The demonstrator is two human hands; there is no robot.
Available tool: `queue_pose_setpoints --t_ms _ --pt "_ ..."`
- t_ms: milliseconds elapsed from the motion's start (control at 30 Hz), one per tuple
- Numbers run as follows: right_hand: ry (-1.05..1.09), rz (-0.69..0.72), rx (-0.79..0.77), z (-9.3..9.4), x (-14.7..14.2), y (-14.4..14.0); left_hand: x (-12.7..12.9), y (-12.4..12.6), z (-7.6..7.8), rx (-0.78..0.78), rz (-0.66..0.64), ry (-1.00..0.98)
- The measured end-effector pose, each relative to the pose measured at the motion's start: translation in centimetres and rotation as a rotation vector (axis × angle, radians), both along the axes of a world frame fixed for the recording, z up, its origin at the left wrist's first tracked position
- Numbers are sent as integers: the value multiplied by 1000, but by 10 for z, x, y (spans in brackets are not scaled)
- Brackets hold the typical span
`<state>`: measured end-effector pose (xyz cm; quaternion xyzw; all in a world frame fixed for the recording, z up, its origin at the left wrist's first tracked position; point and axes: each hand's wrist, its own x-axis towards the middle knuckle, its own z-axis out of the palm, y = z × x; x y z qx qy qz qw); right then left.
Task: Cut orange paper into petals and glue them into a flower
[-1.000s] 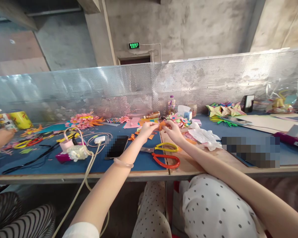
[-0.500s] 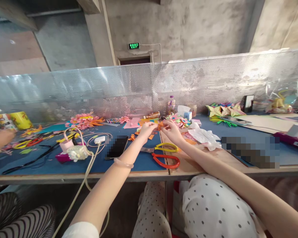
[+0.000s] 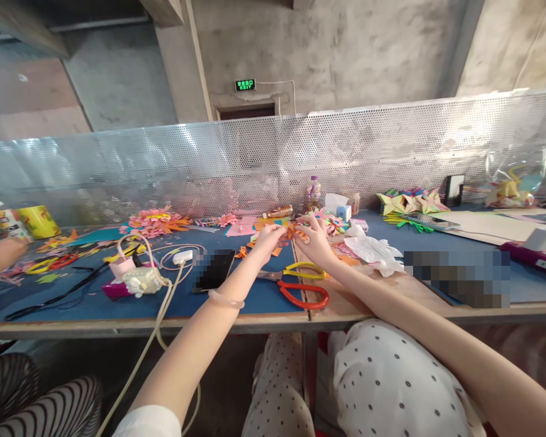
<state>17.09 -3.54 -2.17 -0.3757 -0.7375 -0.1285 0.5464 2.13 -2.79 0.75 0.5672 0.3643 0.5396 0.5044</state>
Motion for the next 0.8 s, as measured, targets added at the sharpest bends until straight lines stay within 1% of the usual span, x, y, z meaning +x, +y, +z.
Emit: queue_pose_setpoints --t_ms 200,333,433,567,633,700,800 --pt "-127 -45 18 0 2 -3 -1 3 -1 -83 -68 -109" --pt "-208 -56 49 0 3 -4 -2 6 -2 -78 -110 -158" --pt "-236 -49 48 0 2 -5 -3 6 -3 -74 -114 -187" --pt "-253 -38 35 -2 1 -5 -4 7 -4 -116 -91 -196" --pt "-248 -13 32 -2 2 -4 -4 7 -5 -134 -74 -186" --pt "-203 50 29 -1 3 -2 -5 8 -5 -131 -69 -167" --pt "-10 151 11 0 5 2 -6 9 -6 -86 -71 -101"
